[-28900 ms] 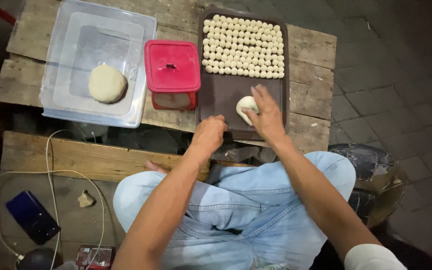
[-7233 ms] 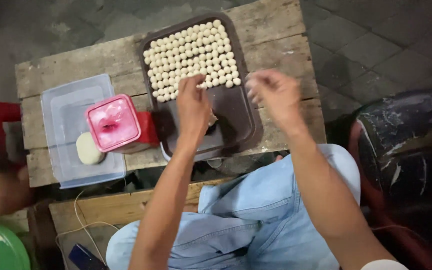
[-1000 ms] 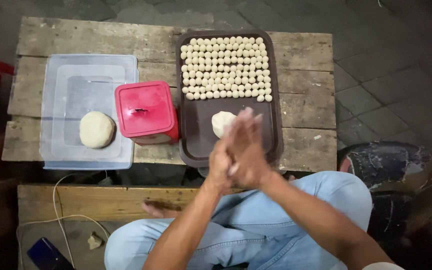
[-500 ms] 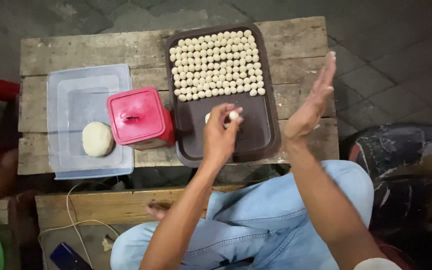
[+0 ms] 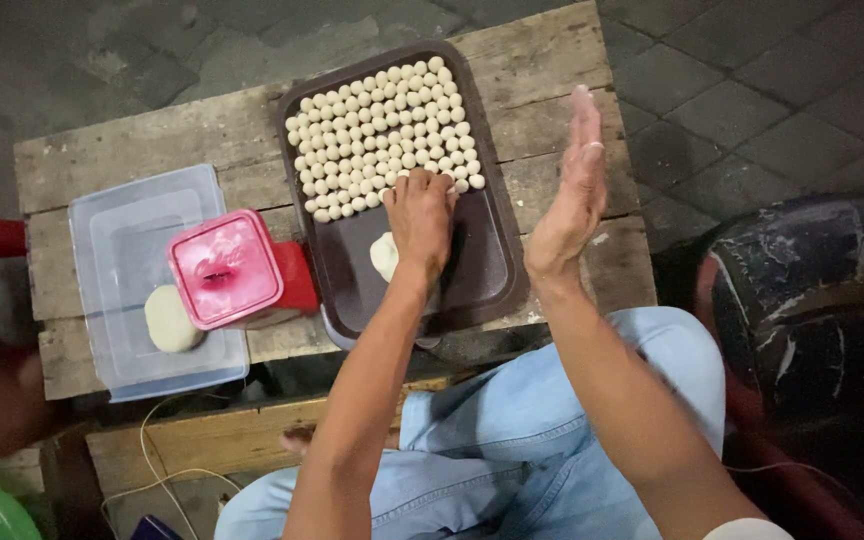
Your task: Shaping small dough balls by hand and arranging them on a tray
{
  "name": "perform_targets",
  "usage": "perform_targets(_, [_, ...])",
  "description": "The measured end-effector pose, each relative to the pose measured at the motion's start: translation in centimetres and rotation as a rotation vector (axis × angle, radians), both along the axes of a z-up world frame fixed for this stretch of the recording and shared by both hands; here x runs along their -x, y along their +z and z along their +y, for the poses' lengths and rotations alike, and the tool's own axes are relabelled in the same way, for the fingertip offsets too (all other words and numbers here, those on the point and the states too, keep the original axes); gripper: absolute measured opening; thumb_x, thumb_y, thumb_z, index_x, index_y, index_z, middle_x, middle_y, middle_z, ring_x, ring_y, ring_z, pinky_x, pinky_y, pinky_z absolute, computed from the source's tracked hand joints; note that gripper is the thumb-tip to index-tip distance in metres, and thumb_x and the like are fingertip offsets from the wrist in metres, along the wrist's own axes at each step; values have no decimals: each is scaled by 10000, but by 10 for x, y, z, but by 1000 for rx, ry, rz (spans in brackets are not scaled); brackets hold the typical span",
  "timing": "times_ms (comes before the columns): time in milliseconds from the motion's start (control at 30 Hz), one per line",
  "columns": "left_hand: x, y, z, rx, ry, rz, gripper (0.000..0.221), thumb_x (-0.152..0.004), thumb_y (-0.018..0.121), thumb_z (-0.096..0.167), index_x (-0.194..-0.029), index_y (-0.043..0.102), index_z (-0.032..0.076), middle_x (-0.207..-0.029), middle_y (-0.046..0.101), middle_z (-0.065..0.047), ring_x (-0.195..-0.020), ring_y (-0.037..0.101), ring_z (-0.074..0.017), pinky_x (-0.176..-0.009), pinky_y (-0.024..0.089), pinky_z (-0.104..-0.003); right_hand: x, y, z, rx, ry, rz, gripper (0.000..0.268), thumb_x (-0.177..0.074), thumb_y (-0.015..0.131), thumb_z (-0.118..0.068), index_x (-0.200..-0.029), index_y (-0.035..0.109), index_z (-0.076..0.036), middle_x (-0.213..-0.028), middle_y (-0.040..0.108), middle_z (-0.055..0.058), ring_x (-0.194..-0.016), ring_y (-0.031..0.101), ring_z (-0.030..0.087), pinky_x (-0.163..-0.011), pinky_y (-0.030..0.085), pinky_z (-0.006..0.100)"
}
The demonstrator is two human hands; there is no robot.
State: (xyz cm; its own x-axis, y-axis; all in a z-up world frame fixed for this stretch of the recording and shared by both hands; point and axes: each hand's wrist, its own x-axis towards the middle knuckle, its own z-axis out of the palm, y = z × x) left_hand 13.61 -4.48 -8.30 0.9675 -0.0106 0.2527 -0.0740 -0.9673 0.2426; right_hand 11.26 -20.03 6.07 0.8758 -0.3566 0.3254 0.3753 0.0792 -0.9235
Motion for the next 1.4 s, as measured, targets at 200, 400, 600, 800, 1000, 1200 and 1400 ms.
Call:
perform_targets(200, [12,30,-3,27,3,100,258,-905,754,212,-1149,698,149,-1055,725,-98,-993,590,-306,-841,412,-444,0,3,-1,-30,27,25,573,-1147,360,-472,-1529,474,-61,-1596,474,135,-1564,364,306,-1344,272,450])
perform_targets(400, [53,51,30,237,-7,-90,386,-813,817,191,-1152,636,158,-1004,618,-82,-893,665,-346,-760,523,-448,-2,-5,0,170,130,-77,210,-1080,520,-58,-1221,664,0,-1162,713,189,-1184,671,325,-1140,456,500])
perform_targets(600, [171,102,47,0,176,466,692,-751,865,396,-1282,584,51,-1249,567,-201,-1148,569,-402,-954,507,-493,12,-56,31,735,679,127,567,-696,868,-95,-1247,734,-79,-1201,727,194,-983,736,413,-871,584,505])
perform_targets(800, [216,30,18,4,149,372,719,-680,873,177,-1309,576,-7,-1294,506,-215,-1301,487,-430,-1108,401,-515,44,-92,75,1468,791,-210,606,-862,740,-399,-1423,596,-224,-1607,426,77,-1481,353,423,-1166,341,622])
perform_targets(1000, [207,-7,15,40,186,146,200,-831,737,157,-1001,682,68,-1058,589,-116,-1117,620,-387,-1021,494,-602,19,-148,102,1540,372,-536,608,-825,773,-515,-1350,600,-262,-1377,570,54,-1129,591,341,-864,490,463])
perform_targets(1200, [210,15,14,73,187,103,85,-857,649,89,-901,716,60,-963,604,-115,-1041,627,-371,-1005,499,-598,-12,-167,114,1232,355,-276,313,-962,675,-454,-1180,681,-230,-995,665,29,-929,692,278,-773,578,383])
perform_targets(1400, [211,9,12,130,178,87,94,-862,678,68,-928,730,27,-1037,625,-140,-1056,619,-368,-1027,487,-599,67,-107,95,1022,499,-349,356,-936,712,-229,-1290,696,-191,-1186,739,75,-1079,680,373,-980,492,487])
